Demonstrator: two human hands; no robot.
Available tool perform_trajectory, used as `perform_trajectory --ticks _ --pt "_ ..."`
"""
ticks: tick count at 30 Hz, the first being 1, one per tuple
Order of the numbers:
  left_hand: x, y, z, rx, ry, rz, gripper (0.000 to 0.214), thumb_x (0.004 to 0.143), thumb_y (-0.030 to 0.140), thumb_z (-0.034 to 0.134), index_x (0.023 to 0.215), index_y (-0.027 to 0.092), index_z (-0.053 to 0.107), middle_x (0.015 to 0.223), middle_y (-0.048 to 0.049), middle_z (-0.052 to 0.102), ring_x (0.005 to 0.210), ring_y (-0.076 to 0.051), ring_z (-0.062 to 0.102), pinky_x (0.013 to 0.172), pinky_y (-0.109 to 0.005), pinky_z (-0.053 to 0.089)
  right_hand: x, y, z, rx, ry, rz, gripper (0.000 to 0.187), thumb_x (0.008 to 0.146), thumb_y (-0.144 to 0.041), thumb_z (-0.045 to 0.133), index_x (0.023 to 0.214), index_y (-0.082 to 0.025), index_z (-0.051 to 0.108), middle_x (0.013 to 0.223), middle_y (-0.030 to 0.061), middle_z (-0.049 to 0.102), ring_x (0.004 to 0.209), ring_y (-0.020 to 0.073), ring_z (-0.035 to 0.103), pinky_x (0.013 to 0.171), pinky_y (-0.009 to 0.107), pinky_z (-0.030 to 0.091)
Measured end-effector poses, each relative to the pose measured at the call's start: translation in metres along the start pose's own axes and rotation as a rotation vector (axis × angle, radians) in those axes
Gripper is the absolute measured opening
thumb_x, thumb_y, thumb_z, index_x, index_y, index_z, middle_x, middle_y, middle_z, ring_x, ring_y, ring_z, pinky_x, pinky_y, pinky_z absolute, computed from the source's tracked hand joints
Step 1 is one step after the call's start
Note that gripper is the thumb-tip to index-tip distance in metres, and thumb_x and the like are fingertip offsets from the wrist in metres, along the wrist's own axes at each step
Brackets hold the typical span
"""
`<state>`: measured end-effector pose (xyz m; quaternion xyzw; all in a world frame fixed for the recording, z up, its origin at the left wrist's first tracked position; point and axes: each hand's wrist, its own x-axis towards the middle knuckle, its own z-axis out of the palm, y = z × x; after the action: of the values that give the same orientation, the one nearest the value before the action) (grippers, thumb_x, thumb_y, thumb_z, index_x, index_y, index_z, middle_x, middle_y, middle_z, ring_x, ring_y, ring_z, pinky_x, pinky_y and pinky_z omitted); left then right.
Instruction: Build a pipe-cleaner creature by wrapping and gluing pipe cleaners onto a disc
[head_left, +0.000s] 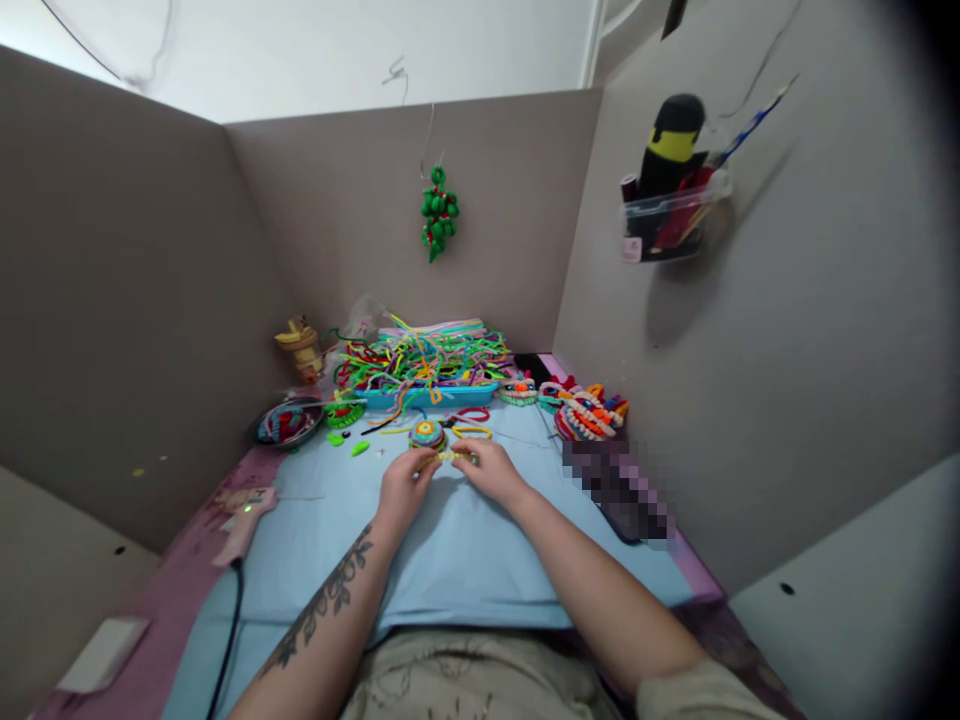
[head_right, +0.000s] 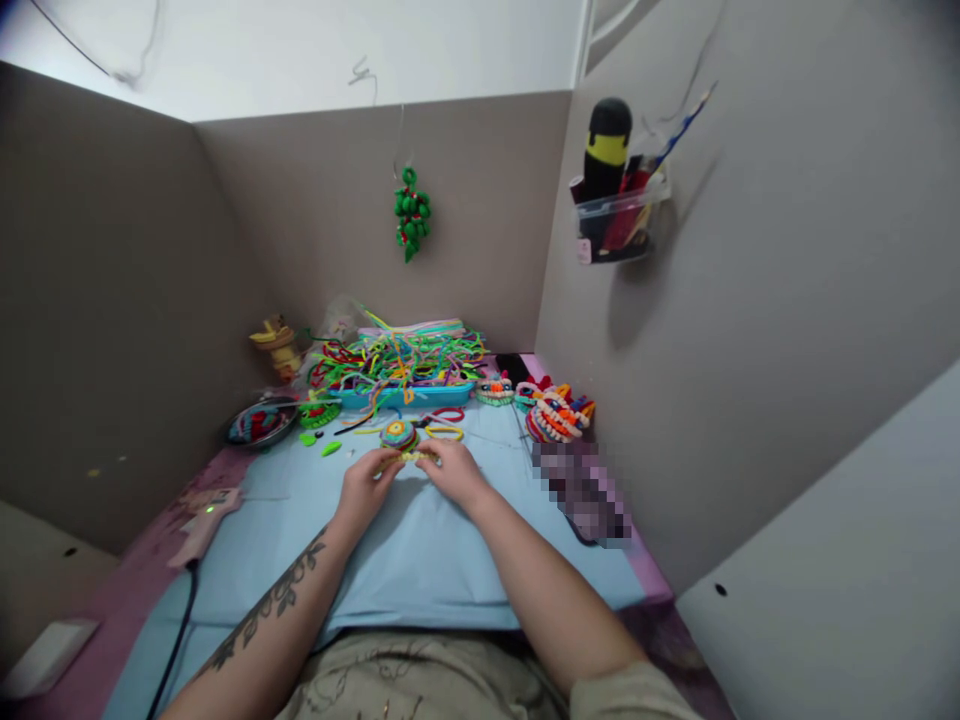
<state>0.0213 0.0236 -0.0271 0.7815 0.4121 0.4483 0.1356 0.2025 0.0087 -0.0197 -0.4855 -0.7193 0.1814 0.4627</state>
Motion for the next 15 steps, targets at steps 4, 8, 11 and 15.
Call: perform_trajectory --ticks 4,8,11,15 --pt "-0.0003 0.0028 0.0008 0.009 -0.022 0.020 0.018 0.081 0.031 0.056 0.093 0.019 0.063 0.091 -0.0069 0.068 0.085 -0.018 0.063 0.078 -0.031 0.049 0.0000 -0.0014 0.0016 -0.003 0.002 -0.041 0.010 0.076 -0.016 0.061 0.082 -0.020 0.067 0.081 0.0027 0.068 0.081 0.0174 0.059 0.076 0.030 0.044" --pt "-0.0012 0.0055 0.0018 -0.025 -0.050 0.003 0.018 0.082 0.032 0.055 0.091 0.019 0.064 0.089 -0.0061 0.069 0.084 -0.018 0.063 0.078 -0.030 0.049 -0.0012 -0.0043 0.0039 -0.017 -0.021 -0.100 0.009 0.078 -0.017 0.060 0.083 -0.021 0.067 0.081 0.0020 0.067 0.079 0.0163 0.059 0.076 0.029 0.043" --pt "-0.0010 0.0078 0.0017 -0.078 -0.065 -0.066 0.017 0.081 0.032 0.056 0.088 0.018 0.064 0.086 -0.0052 0.069 0.079 -0.017 0.064 0.075 -0.029 0.050 -0.0025 -0.0055 0.0044 -0.069 -0.011 -0.153 0.009 0.079 -0.018 0.060 0.084 -0.021 0.066 0.082 0.0027 0.067 0.083 0.0172 0.058 0.080 0.031 0.041" --pt "-0.0005 0.0101 0.0026 -0.148 -0.106 -0.147 0.018 0.079 0.032 0.057 0.086 0.017 0.065 0.082 -0.0041 0.070 0.075 -0.017 0.064 0.071 -0.027 0.050 -0.0047 -0.0064 0.0047 -0.194 0.014 -0.200 0.006 0.081 -0.021 0.059 0.083 -0.022 0.065 0.082 0.0036 0.066 0.085 0.0191 0.056 0.081 0.033 0.039"
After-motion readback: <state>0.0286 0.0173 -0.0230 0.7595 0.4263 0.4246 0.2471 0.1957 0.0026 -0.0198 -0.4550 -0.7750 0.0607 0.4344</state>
